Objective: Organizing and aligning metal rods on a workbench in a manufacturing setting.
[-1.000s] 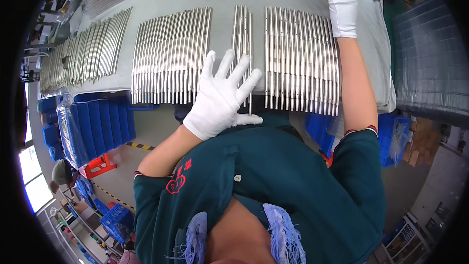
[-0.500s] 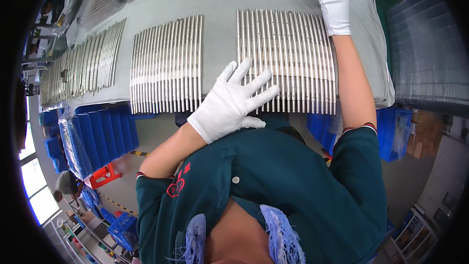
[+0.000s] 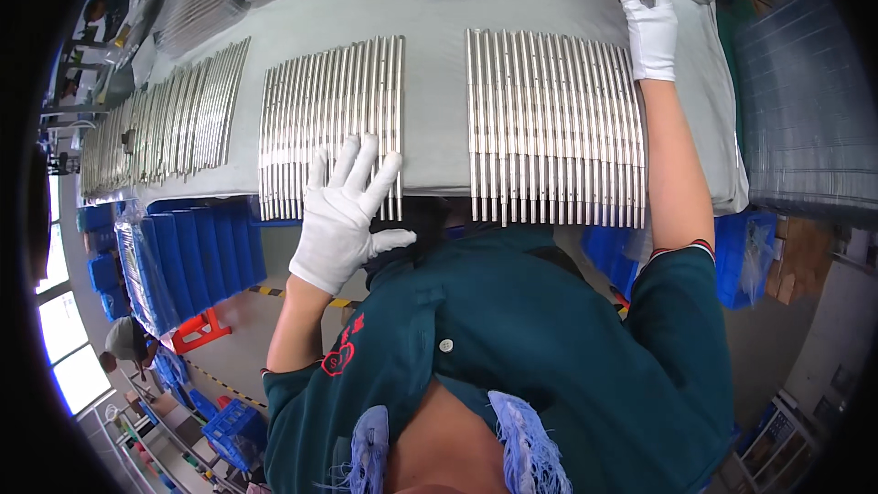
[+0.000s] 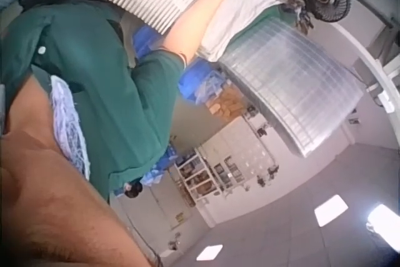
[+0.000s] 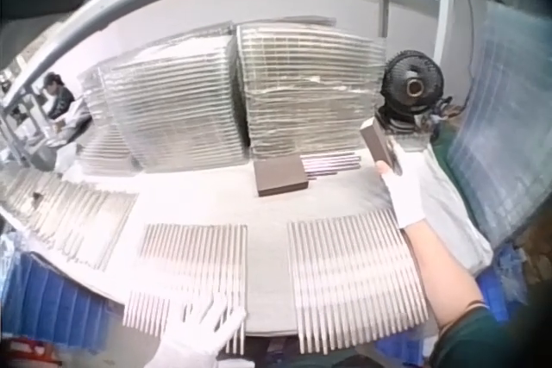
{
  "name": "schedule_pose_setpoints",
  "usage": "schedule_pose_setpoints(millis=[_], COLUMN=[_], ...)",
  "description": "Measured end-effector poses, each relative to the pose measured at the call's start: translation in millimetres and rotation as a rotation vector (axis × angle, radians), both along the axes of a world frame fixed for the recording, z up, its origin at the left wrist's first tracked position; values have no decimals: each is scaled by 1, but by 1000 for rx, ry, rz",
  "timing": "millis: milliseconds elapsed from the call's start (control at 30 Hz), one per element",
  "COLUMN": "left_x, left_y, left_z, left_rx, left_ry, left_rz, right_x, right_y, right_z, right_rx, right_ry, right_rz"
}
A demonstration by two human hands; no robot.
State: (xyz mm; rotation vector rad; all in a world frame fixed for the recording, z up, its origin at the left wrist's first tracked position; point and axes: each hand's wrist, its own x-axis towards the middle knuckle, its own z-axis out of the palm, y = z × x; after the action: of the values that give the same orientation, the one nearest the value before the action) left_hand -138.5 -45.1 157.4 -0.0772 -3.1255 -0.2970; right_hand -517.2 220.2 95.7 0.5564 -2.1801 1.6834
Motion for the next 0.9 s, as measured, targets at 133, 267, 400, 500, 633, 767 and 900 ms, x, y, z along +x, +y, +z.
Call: schedule_pose_setpoints(millis=[133, 267, 400, 500, 633, 767, 900], left_x=[-7, -17, -20, -16, -8, 0, 1], left_y=[13, 25, 29, 26, 15, 6, 5], left_z=[0, -5, -9, -7, 0, 1, -2], left_rx=[42, 99, 159, 127, 83, 45, 47], left_ry=[8, 20, 36, 9, -10, -23, 6], left_rz=[-82, -174, -224, -202, -110, -35, -21], right_x=[15, 16, 18, 18, 16, 13, 13], right_y=[-11, -9, -11, -11, -8, -7, -7], right_z=[12, 11, 13, 12, 12, 10, 11], right_rx=[8, 47, 48, 14, 55, 66, 60], right_ry=[34, 30, 0, -20, -9, -6, 5], right_rz=[12, -15, -17, -1, -11, -12, -14])
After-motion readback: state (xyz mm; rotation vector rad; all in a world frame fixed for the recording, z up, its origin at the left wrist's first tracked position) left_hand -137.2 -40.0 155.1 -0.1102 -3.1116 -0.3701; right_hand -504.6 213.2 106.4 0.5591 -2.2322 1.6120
